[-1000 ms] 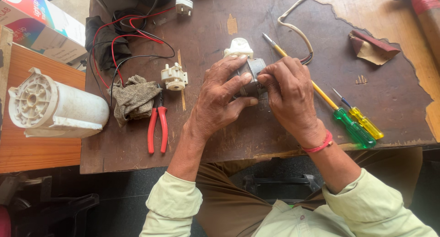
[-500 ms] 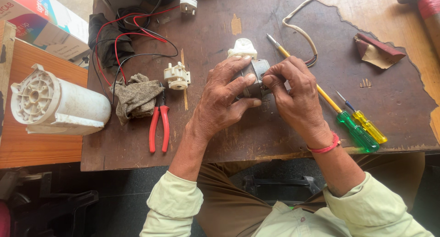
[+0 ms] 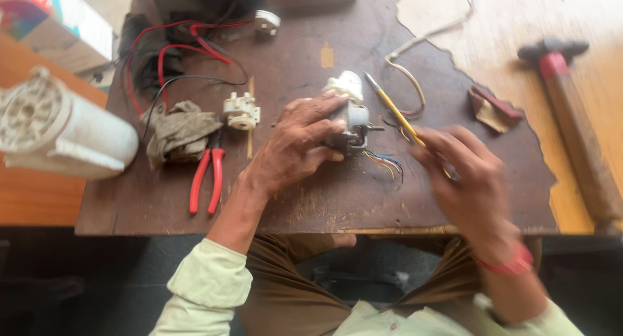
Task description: The person disassembles an electric fan motor by removing screws with a screwdriver and pulling off internal components by hand.
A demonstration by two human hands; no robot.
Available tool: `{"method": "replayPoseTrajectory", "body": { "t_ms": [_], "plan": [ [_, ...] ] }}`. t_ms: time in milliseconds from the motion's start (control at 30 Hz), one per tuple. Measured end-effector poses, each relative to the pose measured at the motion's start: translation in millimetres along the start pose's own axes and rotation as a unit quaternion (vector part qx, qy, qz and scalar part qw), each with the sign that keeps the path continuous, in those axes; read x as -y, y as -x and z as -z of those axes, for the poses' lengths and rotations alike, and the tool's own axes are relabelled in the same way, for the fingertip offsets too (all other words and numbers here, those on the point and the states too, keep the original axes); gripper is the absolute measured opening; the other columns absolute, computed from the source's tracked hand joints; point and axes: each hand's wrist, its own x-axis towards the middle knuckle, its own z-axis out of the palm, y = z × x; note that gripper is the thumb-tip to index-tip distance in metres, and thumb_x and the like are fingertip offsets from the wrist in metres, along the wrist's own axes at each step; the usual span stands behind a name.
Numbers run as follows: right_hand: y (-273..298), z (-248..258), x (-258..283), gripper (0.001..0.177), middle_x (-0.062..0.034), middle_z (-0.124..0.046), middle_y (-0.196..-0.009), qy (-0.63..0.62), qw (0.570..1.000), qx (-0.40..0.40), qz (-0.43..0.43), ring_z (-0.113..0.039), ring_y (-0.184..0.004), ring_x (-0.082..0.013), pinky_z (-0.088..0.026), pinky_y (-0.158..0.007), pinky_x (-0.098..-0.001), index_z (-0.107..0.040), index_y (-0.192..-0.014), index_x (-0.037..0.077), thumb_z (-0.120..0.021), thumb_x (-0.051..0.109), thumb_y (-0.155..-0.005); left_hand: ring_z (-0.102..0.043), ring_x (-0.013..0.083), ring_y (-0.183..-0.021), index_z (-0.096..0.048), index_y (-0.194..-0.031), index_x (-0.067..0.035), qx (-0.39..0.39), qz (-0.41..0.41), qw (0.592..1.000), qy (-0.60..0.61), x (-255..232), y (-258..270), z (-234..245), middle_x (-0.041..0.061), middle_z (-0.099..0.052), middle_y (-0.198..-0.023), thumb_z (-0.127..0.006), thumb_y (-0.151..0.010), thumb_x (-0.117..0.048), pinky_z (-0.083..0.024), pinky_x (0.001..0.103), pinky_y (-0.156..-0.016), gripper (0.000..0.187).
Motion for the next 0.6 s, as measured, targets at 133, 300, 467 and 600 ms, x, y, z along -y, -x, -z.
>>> {"method": "replayPoseTrajectory", "body": {
  "t_ms": [133,300,467,600],
  "plan": [
    [22.6,32.9,-24.2,0.036,-0.0139,-0.068,-0.102,0.264,0.955,0.104,0.084,-0.065,-0.093,-0.0325,-0.052,-0.080,-0.0444,-0.075,-0.110,0.007,-0.076,0.029,-0.081,-0.047,0.0270,-0.144,-0.067,-0.126,-0.022,-0.012,0.013,1.000,0.008,2.0,1.4,-3.0,0.006,-0.045,-0.161,-0.092,-0.073,-0.023,-0.033,0.046,-0.120,0.058],
    [31.8,40.1,-42.0,0.043,-0.0126,-0.065,-0.096,0.249,0.955,0.152,0.049,-0.063,-0.089,-0.0327,-0.051,-0.078,-0.0441,-0.074,-0.118,0.006,-0.077,0.031,-0.083,-0.046,0.0288,-0.137,-0.069,-0.124,-0.030,-0.084,0.027,0.993,-0.074,-14.7,10.7,-10.8,0.004,-0.046,-0.154,-0.091,-0.069,-0.026,-0.030,0.044,-0.111,0.059],
    [25.5,41.1,-54.9,0.026,-0.0126,-0.068,-0.089,0.228,0.964,0.133,0.019,-0.067,-0.079,-0.0298,-0.053,-0.072,-0.0423,-0.078,-0.105,0.006,-0.078,0.026,-0.088,-0.052,0.0236,-0.121,-0.070,-0.122,-0.034,-0.116,0.048,0.976,-0.177,-26.3,26.5,-17.2,0.000,-0.054,-0.138,-0.083,-0.087,-0.006,-0.037,0.041,-0.100,0.046],
    [16.1,46.2,-52.9,0.023,-0.0108,-0.070,-0.085,0.078,0.986,0.113,-0.090,-0.065,-0.070,-0.0215,-0.050,-0.063,-0.0347,-0.078,-0.109,0.001,-0.074,0.018,-0.095,-0.054,0.0225,-0.113,-0.070,-0.128,-0.026,-0.124,0.053,0.984,-0.115,-21.0,33.3,-20.2,0.003,-0.055,-0.130,-0.070,-0.088,0.014,-0.053,0.035,-0.097,0.057]
  ]
}}
